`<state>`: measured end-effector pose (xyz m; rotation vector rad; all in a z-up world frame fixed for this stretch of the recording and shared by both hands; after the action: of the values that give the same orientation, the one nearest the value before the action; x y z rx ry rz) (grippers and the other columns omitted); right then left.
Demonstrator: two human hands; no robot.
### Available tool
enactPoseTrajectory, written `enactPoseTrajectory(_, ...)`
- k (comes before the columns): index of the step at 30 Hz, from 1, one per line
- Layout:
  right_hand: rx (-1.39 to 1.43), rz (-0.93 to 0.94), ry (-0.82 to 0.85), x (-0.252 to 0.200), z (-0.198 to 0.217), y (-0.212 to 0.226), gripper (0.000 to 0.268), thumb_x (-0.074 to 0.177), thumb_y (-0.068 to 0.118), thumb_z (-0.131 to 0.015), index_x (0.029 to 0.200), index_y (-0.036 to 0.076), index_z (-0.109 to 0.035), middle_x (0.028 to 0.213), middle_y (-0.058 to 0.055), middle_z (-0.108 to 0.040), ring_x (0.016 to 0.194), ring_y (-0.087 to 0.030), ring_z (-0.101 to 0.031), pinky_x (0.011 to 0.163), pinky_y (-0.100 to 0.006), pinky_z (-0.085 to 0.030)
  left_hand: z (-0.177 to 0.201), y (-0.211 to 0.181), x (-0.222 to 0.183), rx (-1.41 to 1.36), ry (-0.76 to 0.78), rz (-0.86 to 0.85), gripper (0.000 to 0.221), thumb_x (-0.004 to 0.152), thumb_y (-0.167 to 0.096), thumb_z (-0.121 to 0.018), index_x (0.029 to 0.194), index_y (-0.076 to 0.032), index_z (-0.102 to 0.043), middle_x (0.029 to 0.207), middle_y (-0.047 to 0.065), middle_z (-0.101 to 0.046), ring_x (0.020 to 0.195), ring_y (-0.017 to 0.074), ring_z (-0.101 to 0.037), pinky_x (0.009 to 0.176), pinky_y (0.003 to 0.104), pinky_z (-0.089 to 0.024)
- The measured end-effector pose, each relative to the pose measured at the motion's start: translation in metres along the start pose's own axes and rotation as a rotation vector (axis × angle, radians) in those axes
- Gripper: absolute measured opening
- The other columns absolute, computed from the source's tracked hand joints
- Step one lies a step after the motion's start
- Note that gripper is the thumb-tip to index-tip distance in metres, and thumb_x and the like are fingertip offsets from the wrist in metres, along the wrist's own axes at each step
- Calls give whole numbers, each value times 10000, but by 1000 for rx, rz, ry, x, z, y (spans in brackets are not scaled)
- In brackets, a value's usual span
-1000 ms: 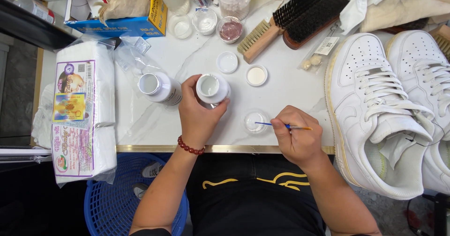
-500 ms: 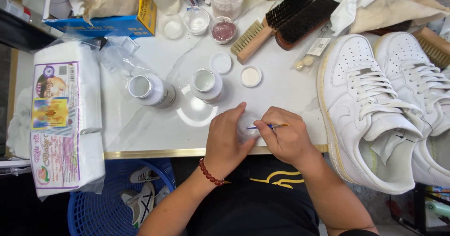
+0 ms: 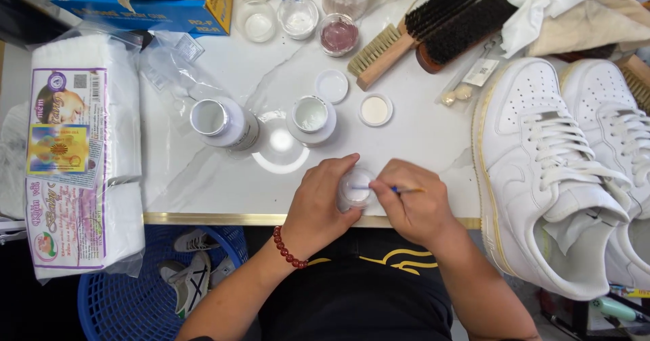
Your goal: Preparing and mixing white paint or shoe polish in a small plastic container using a brush.
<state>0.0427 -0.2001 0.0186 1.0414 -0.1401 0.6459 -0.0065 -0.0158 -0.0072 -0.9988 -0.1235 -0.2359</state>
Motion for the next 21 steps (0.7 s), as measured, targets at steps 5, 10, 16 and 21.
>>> enactPoseTrajectory(5,-28,-1,-12,-2,-1,-5,128,947,-3,-691,852,5,-606,740,-103,-634,625,-240,-624,571,-331,-478,-2,3,-2,21,-44,-20,804,678,-72,-858,1398,-52,-501,1255,131,-641,1179,323,-629,1039,420,-477)
enactPoseTrajectory(10,4,12,36,-2,-1,-5,110,957,-4,-675,876,12,-603,759,-101,-645,643,-239,-636,593,-320,-496,-1,4,-4,10,-59,-27,812,689,-79,-859,1412,-49,-489,1286,140,-634,1199,334,-612,1060,433,-457)
enactPoseTrajectory(16,-16,12,6,2,-1,-2,116,962,-1,-685,882,4,-602,745,-108,-635,626,-244,-620,582,-320,-480,-1,3,-2,-5,-38,-9,801,688,-83,-852,1407,-50,-500,1277,131,-642,1190,326,-619,1060,440,-451)
enactPoseTrajectory(21,-100,-4,20,5,0,0,137,954,-3,-692,843,5,-611,730,-120,-627,619,-254,-607,576,-332,-462,-1,4,-3,9,-58,-15,763,694,-66,-841,1385,-51,-518,1282,128,-649,1192,321,-628,1054,431,-466)
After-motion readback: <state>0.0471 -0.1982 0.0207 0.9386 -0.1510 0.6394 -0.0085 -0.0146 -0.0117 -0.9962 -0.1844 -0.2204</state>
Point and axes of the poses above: each hand's wrist, its own x-axis towards the middle knuckle, its own z-axis out of the back of the hand, y = z × x, the point moved 1 cm from there along x, towards the middle knuckle
